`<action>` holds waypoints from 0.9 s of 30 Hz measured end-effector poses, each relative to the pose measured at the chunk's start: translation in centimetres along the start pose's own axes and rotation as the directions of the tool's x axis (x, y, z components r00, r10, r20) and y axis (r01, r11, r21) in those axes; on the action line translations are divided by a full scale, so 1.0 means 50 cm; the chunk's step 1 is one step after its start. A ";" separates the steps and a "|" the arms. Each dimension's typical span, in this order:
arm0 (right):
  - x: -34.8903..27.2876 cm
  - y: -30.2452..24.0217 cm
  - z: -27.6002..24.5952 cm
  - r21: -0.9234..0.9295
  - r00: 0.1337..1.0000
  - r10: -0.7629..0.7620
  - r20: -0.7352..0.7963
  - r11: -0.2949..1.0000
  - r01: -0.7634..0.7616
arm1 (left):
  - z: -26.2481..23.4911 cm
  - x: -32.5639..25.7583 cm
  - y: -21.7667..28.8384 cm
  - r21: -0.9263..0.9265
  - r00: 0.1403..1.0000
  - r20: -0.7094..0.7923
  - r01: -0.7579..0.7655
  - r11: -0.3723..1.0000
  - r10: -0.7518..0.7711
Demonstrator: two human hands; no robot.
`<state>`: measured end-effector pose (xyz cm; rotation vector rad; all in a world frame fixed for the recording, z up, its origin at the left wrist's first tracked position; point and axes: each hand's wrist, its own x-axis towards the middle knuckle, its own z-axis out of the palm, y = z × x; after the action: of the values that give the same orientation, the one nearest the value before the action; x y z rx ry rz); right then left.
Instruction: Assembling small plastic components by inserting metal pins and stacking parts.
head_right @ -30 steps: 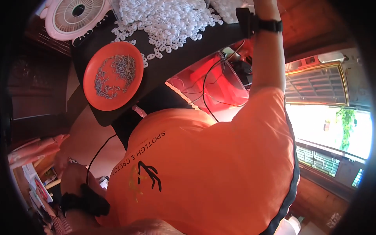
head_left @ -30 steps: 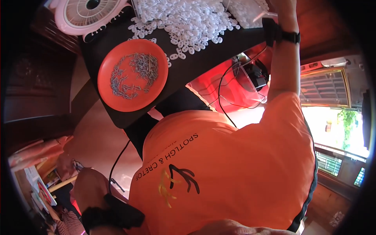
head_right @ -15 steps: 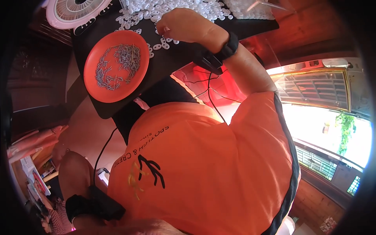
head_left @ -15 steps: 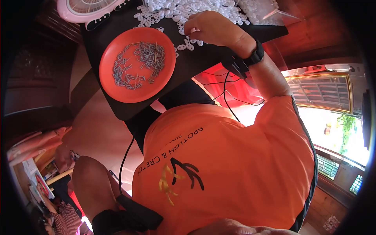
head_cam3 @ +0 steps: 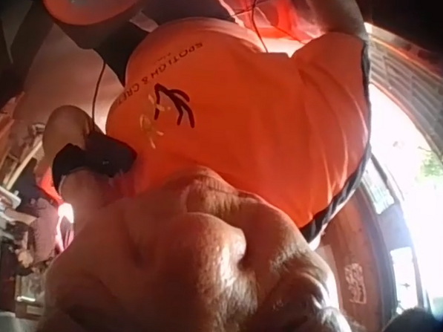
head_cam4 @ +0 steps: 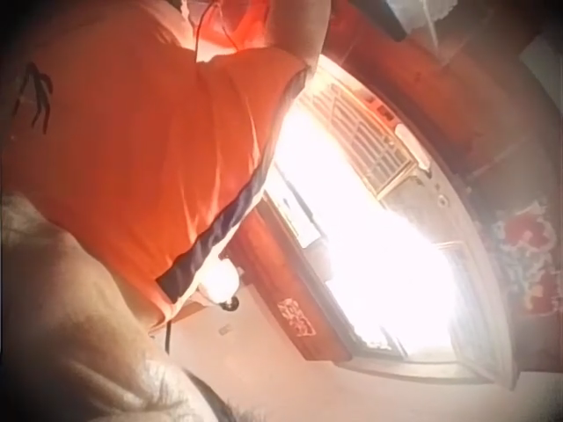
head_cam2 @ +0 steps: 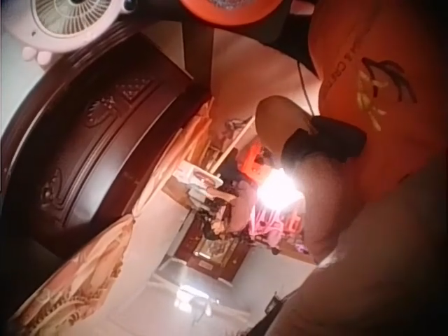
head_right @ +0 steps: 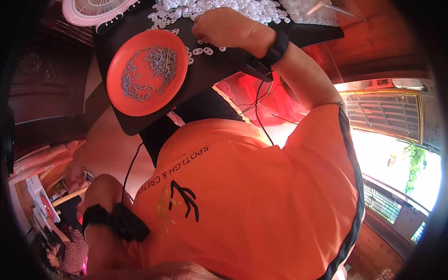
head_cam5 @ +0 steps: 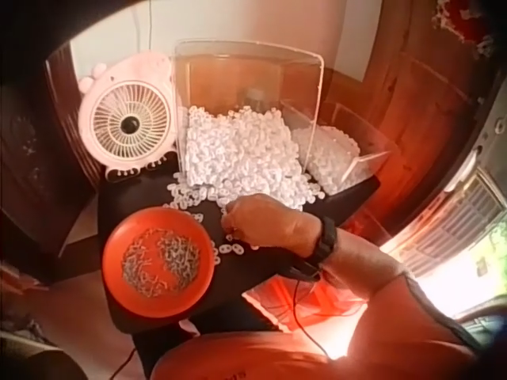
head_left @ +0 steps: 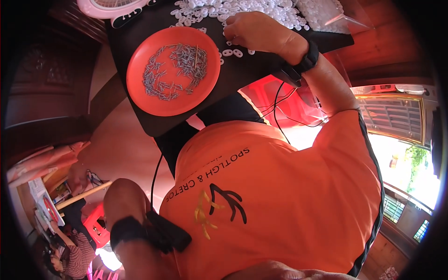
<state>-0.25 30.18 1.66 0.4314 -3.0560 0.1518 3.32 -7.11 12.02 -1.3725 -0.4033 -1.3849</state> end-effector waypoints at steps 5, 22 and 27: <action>0.024 -0.001 0.012 -0.300 0.970 -0.232 -0.069 0.932 0.202 | -0.050 -0.059 -0.040 0.128 0.934 0.338 0.077 0.989 -0.116; 0.078 0.012 0.000 -0.335 0.970 -0.241 0.036 0.912 0.239 | -0.051 -0.216 -0.059 0.060 -0.178 0.011 0.982 -0.177 -0.984; 0.078 -0.009 -0.061 0.272 0.999 0.035 -0.033 0.962 -0.025 | -0.019 -0.224 -0.069 0.208 -0.381 0.056 0.909 -0.363 -0.923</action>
<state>-3.75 28.98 4.99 0.3901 -3.0138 0.5793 -2.92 -1.79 3.63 -0.7875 -2.2998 -2.5129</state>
